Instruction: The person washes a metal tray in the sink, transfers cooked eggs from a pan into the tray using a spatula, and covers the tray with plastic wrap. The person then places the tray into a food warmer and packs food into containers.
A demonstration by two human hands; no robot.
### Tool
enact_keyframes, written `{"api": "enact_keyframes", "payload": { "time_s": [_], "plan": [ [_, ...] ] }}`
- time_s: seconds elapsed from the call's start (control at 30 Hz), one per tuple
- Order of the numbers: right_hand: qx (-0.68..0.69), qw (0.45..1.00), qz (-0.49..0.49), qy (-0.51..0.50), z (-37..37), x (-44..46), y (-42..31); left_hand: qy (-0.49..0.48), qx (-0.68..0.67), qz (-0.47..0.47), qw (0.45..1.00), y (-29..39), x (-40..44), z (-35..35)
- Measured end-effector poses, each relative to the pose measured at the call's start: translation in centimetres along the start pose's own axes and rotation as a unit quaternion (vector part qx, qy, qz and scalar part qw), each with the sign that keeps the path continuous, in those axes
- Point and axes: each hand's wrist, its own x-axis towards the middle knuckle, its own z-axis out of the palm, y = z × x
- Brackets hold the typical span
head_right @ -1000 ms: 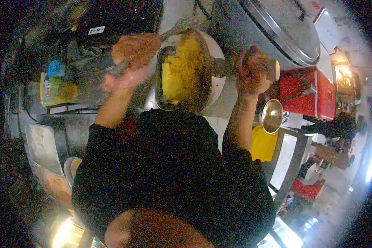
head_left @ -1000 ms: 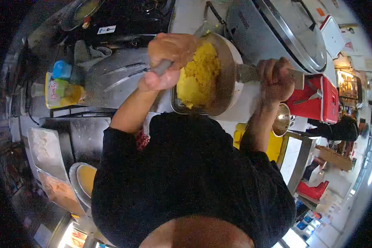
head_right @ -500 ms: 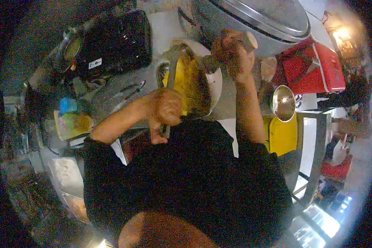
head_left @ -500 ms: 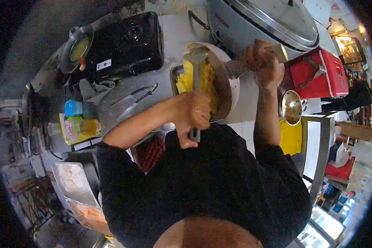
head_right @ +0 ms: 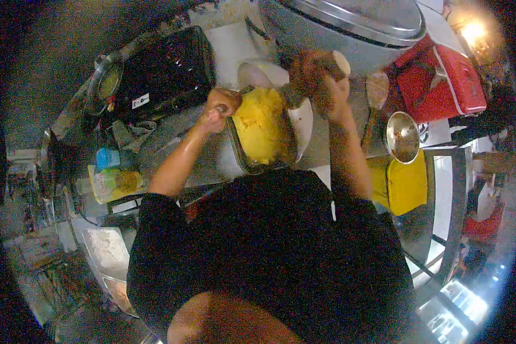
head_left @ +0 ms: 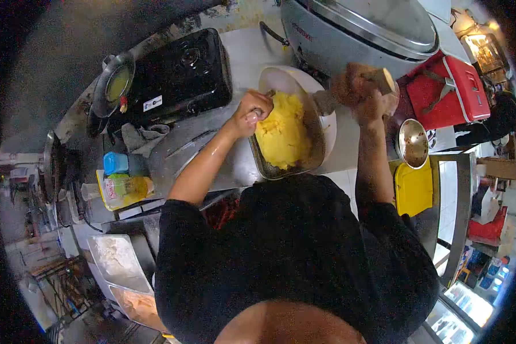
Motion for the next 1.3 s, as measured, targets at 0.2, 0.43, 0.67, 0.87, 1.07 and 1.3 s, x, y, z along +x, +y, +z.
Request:
{"api": "enact_keyframes", "payload": {
  "time_s": [0.2, 0.43, 0.67, 0.87, 1.07, 1.3],
  "plan": [
    [0.014, 0.997, 0.077, 0.012, 0.7, -0.8, -0.2, 0.024, 0.017, 0.012, 0.999, -1.6, 1.6, -1.2],
    [0.019, 1.000, -0.011, 0.021, 1.2, -0.5, -0.4, 0.066, -0.064, 0.018, 0.996, 0.9, 0.6, -0.4],
    [-0.027, 0.999, -0.009, 0.043, 3.2, 1.2, 0.3, 0.023, -0.108, 0.126, 0.986, 10.4, 0.9, 3.3],
    [-0.091, 0.995, -0.017, 0.047, 6.1, 1.7, -0.1, 0.089, -0.197, 0.147, 0.965, 12.7, 0.3, 7.6],
    [-0.080, 0.987, 0.090, -0.103, 3.4, 3.8, -0.9, 0.150, -0.288, 0.171, 0.930, 11.0, -0.3, 10.8],
    [-0.110, 0.990, 0.050, -0.079, 7.7, 6.4, -1.2, 0.141, -0.274, 0.170, 0.936, 12.5, -2.9, 10.4]
  ]
}}
